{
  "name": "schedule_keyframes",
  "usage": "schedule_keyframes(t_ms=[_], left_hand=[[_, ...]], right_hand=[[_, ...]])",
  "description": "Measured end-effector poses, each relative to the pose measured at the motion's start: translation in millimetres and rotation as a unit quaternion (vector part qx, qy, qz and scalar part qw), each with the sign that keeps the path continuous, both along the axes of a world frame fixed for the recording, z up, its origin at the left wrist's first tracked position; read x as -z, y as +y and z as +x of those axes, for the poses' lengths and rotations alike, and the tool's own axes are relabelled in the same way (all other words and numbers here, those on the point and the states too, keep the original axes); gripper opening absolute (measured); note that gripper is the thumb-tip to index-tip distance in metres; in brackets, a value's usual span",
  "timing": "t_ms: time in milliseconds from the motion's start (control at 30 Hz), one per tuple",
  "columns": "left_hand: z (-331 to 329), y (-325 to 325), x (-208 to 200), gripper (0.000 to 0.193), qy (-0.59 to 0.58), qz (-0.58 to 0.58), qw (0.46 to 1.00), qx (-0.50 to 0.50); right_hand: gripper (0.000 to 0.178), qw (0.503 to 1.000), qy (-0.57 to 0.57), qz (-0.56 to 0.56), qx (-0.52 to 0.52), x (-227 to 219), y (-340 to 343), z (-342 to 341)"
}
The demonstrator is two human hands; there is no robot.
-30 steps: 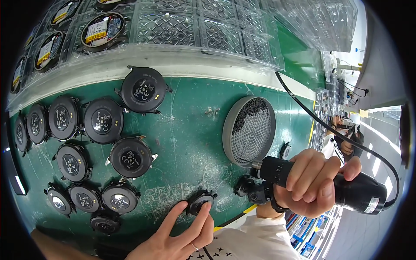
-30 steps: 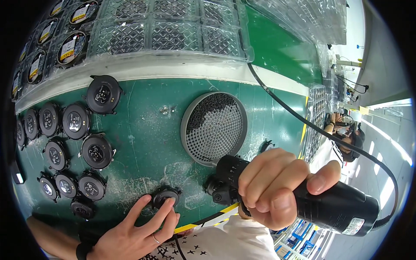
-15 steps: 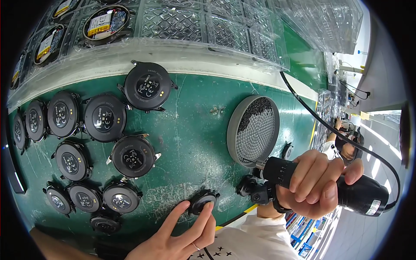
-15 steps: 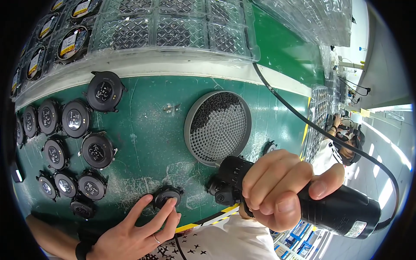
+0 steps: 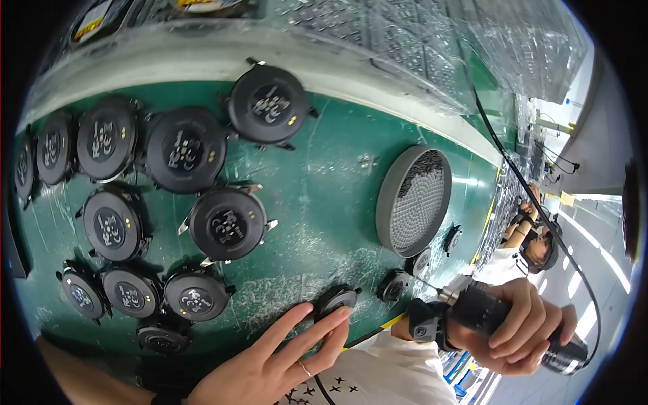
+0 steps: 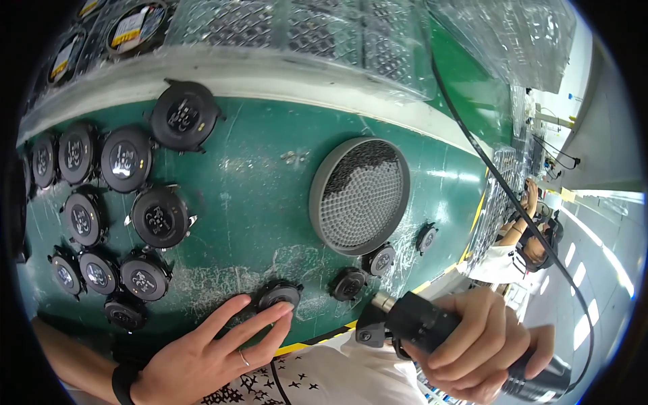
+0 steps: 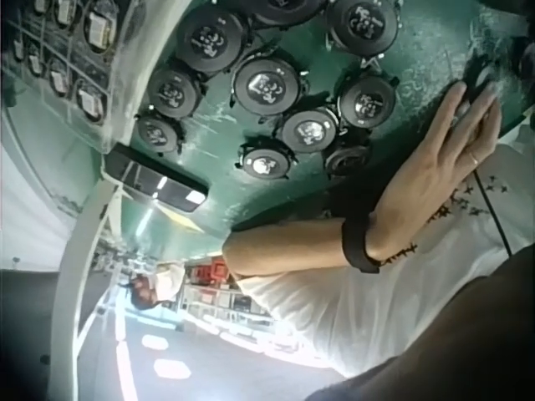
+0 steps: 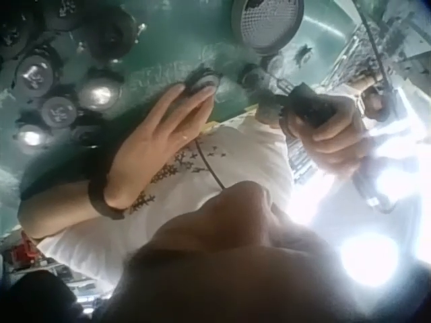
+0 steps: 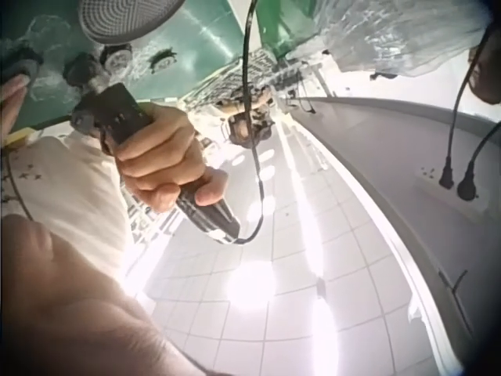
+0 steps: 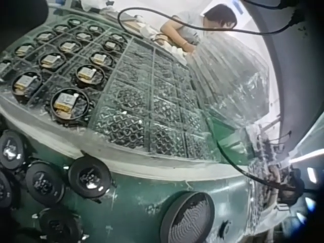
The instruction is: The person picks up screws from a container using a power screwdriver and drives them into the back of a smart watch, repeating the process for several watches.
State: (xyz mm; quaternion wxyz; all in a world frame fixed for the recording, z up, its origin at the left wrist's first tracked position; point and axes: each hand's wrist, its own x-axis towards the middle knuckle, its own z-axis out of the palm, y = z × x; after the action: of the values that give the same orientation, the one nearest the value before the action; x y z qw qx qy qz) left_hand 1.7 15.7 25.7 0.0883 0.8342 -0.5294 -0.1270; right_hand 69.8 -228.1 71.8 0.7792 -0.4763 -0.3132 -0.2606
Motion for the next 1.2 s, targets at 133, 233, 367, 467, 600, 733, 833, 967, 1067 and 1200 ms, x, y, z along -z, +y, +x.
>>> schedule_keyframes(t_ms=[133, 233, 367, 467, 600, 733, 833, 967, 1067, 1200], left_hand=[[-7, -3, 8, 0.066, -0.05, 0.038, 0.998, -0.004], [-19, -5, 13, 0.066, -0.091, 0.068, 0.993, -0.023], [-6, 13, 5, 0.067, -0.092, 0.069, 0.993, -0.03], [1, 8, 3, 0.069, -0.105, 0.06, 0.992, -0.021], [8, 9, 2, 0.072, -0.108, 0.063, 0.992, -0.005], [11, 9, 0, 0.074, -0.097, 0.061, 0.993, 0.01], [7, 14, -1, 0.074, -0.072, 0.063, 0.995, 0.016], [11, 12, -1, 0.074, -0.08, 0.028, 0.996, 0.013], [11, 10, 2, 0.073, -0.103, 0.066, 0.992, 0.012], [13, 11, 6, 0.073, -0.126, 0.088, 0.987, 0.038]], right_hand=[[0.023, 0.999, -0.024, 0.031, -0.022, 12, 19, -6], [0.022, 0.992, -0.066, 0.063, -0.083, 35, 25, -10], [0.017, 0.978, -0.079, 0.085, -0.172, 49, 46, -16], [0.011, 0.99, 0.048, -0.043, -0.124, 28, 47, -19], [0.018, 0.986, 0.059, -0.08, -0.135, 24, 45, -20], [0.019, 0.984, 0.078, -0.112, -0.117, 20, 43, -22], [0.017, 0.978, 0.117, -0.093, -0.144, 31, 47, -27], [0.018, 0.977, 0.091, -0.107, -0.162, 25, 45, -19], [0.019, 0.955, 0.109, -0.168, -0.218, 15, 42, -10], [0.022, 0.938, 0.149, -0.199, -0.241, 15, 46, -8]])
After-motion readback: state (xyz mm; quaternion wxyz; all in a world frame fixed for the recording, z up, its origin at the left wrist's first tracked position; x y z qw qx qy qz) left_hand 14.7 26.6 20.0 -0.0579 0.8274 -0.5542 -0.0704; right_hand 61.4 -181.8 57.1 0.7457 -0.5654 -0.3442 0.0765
